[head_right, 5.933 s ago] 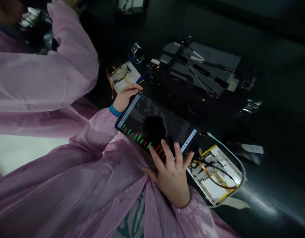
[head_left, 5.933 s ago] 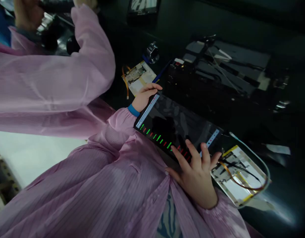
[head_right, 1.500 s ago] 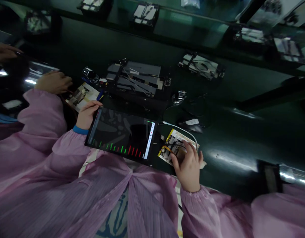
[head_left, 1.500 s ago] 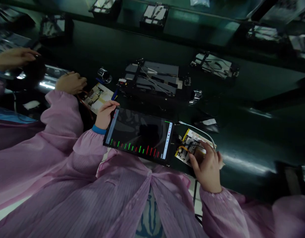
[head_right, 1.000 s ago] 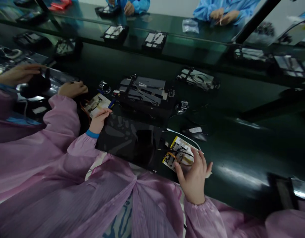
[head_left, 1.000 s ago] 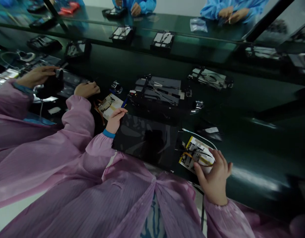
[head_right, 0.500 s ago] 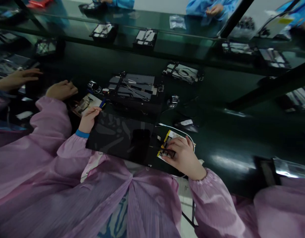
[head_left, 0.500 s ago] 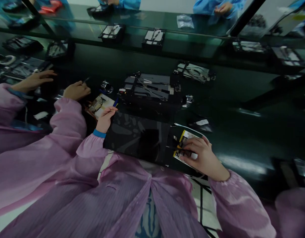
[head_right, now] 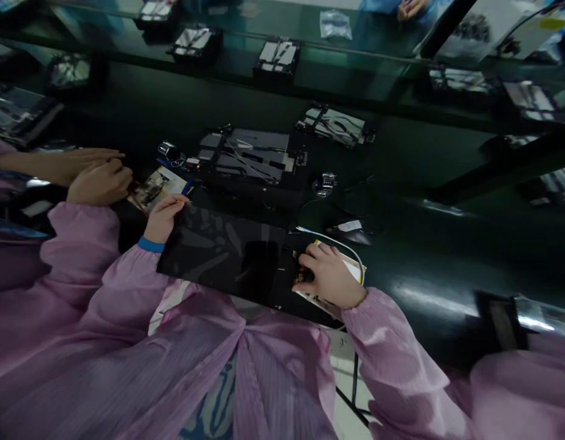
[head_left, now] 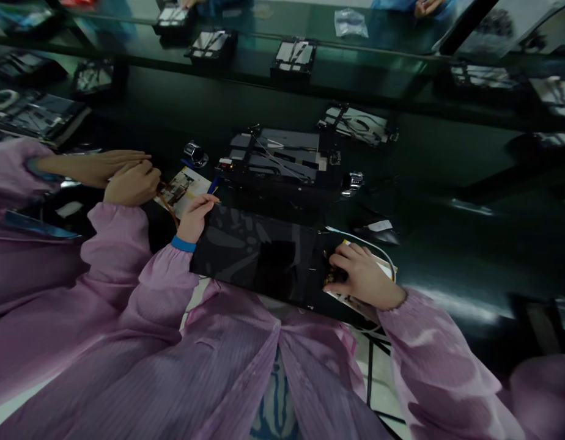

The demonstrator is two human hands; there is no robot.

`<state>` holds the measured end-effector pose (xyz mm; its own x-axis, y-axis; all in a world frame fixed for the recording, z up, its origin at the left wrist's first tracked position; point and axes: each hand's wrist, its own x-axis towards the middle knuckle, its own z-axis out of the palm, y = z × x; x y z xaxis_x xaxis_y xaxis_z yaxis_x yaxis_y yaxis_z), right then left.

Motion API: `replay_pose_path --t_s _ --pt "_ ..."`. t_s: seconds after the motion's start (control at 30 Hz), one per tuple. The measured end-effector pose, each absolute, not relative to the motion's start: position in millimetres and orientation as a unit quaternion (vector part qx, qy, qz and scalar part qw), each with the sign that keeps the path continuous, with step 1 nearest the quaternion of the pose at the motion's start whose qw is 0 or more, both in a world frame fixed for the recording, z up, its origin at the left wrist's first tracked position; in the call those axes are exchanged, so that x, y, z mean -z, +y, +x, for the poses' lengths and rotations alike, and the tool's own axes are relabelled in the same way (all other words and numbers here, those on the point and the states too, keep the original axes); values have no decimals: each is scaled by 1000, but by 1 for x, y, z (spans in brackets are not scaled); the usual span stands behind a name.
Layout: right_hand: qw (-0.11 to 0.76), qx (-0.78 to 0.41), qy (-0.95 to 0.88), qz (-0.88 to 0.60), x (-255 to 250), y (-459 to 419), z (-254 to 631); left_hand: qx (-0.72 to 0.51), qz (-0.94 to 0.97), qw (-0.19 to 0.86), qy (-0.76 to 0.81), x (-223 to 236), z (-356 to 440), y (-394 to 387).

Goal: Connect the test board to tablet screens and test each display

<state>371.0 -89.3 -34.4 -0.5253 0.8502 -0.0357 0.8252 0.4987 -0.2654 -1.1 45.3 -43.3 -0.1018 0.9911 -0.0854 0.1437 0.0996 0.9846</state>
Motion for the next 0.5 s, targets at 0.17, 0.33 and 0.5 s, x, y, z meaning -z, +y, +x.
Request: replay_pose_path --t_s 0.17,0.33,0.5 --pt "39 -113 -868 -482 36 -89 371 -458 490 460 582 43 0 45" --pt "8 -108 -876 -470 30 -83 367 -460 502 455 573 44 -1 44" --pt "47 -147 -854 -497 24 -90 371 -459 514 438 577 43 0 44"
